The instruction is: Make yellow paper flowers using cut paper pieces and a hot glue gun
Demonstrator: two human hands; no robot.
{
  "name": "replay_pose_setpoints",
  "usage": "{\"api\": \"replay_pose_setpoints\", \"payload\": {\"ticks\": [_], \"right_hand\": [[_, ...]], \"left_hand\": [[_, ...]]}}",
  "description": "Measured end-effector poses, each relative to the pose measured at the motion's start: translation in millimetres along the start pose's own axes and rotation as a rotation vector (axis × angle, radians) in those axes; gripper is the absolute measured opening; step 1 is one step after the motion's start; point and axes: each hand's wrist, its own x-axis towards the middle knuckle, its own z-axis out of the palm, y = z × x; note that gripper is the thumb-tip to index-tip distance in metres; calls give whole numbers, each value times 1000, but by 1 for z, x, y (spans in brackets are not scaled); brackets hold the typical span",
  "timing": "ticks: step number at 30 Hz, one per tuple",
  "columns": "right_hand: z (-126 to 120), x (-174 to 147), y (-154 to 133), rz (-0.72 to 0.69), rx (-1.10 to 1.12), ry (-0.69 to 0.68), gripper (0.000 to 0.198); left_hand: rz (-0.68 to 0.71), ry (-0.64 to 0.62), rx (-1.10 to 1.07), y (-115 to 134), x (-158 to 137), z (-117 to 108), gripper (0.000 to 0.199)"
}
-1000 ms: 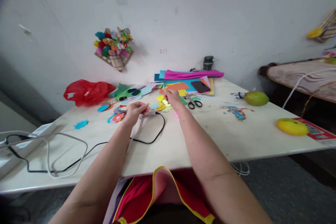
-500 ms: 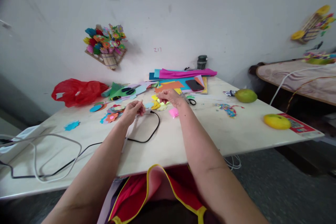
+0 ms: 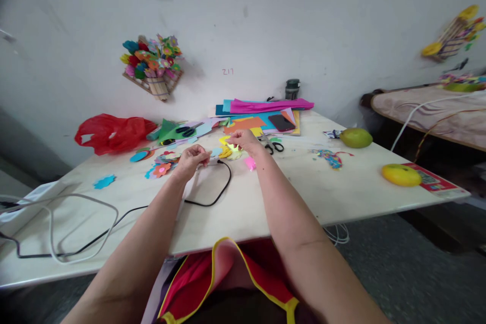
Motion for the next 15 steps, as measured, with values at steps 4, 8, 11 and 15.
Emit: {"api": "replay_pose_setpoints", "payload": {"ticks": [4, 8, 11, 15], "right_hand": [[2, 3, 6, 7, -34, 3, 18], [4, 3, 8, -20, -76, -20, 24], [6, 2, 7, -22, -98, -1, 29], [10, 3, 10, -26, -134, -17, 24]], "left_hand": [[0, 4, -46, 0, 1, -2, 30], [10, 38, -60, 1, 1, -3, 30], [40, 35, -60, 2, 1, -4, 31], [10, 9, -90, 3, 1, -6, 33]]}}
